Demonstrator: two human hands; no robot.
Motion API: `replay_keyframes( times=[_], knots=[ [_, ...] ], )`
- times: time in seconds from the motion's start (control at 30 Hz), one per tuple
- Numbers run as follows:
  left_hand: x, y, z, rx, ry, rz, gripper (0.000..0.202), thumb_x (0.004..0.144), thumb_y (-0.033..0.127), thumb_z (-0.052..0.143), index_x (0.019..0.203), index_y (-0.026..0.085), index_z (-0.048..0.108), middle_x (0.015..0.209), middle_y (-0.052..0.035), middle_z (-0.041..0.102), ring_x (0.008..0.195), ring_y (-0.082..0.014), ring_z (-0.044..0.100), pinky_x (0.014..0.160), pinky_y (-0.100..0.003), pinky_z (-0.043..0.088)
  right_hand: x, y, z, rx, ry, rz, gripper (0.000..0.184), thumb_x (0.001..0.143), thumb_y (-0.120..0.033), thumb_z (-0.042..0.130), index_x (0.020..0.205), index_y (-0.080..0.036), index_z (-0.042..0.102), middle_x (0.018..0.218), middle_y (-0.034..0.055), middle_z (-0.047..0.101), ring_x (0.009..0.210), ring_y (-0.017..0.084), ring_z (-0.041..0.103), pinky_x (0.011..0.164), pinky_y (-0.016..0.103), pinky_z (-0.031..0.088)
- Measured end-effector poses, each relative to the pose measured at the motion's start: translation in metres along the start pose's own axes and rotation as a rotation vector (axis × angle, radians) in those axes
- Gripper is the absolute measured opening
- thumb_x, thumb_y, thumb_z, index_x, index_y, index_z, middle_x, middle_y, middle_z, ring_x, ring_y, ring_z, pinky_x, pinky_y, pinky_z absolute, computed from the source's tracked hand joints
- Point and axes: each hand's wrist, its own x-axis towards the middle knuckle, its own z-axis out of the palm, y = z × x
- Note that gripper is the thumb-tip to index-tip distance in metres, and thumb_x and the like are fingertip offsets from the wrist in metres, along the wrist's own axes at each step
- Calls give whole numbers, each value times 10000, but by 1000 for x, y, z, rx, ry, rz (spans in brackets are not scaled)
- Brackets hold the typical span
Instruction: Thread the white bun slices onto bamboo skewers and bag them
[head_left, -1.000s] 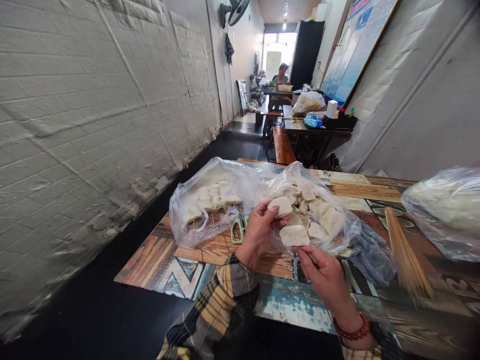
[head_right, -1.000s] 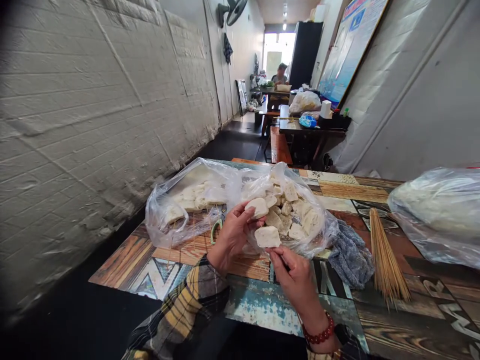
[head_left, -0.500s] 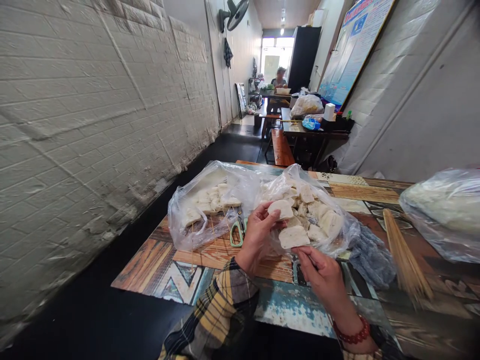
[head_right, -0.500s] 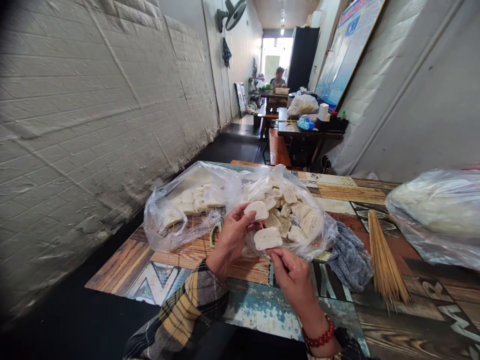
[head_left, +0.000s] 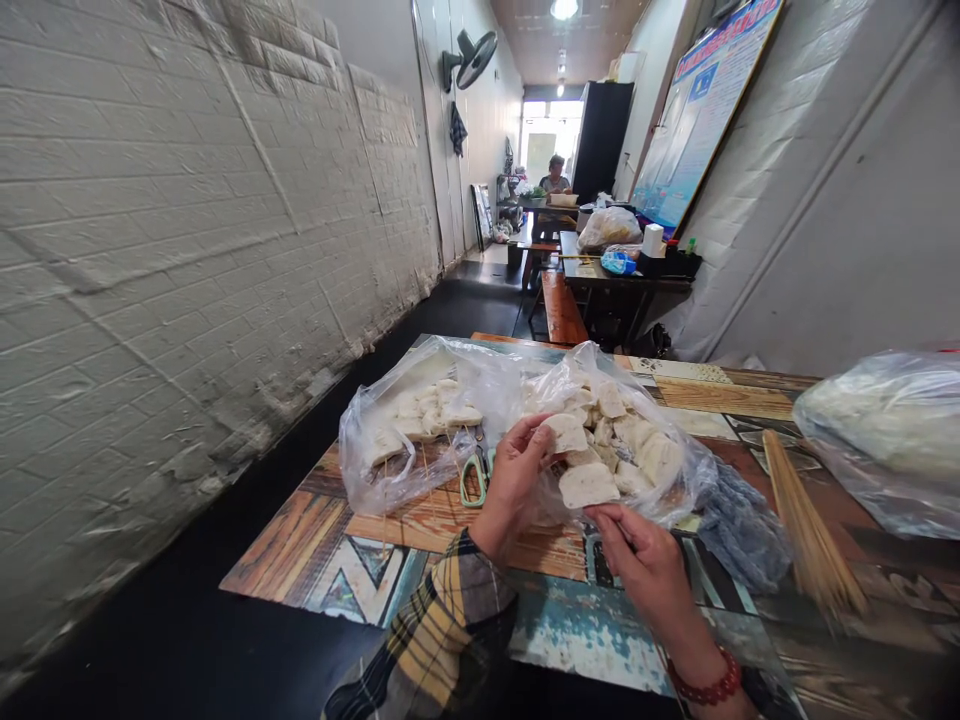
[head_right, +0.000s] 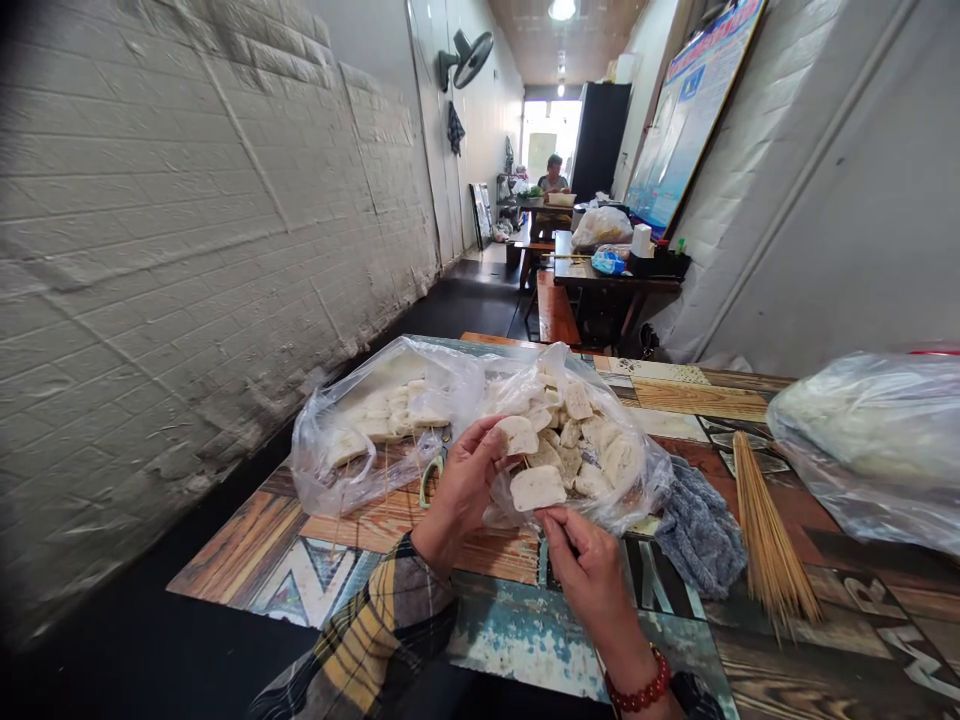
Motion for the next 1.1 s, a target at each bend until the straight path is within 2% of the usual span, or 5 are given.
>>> replay_keyframes(
  times=[0.3, 0.6, 1.1],
  knots=[
    [1, -1, 0, -42, 4, -49, 421, 611, 377, 858, 953, 164, 732, 1002, -63, 710, 829, -169, 644, 718, -309, 557, 0, -1, 0, 4, -27, 28, 391, 930, -507, 475, 919, -202, 720, 506, -38, 498, 461, 140, 467, 489, 259, 383],
    [0, -3, -1, -10, 2, -72, 396, 609, 373, 863, 913, 143, 753, 998, -88, 722, 818, -173, 642, 714, -303, 557, -1, -1, 0, -13, -26, 32, 375, 936, -500, 470, 888, -223, 719, 492, -43, 492, 453, 145, 488, 498, 265, 396],
    [-4, -4, 2, -15, -23, -98, 392, 590, 348, 875, 904, 144, 759, 923, -72, 735, 779, -162, 645, 738, -311, 557, 1, -4, 0, -33, 23, 5, 388, 923, -494, 478, 839, -202, 719, 468, -39, 497, 423, 140, 464, 454, 257, 367]
  ],
)
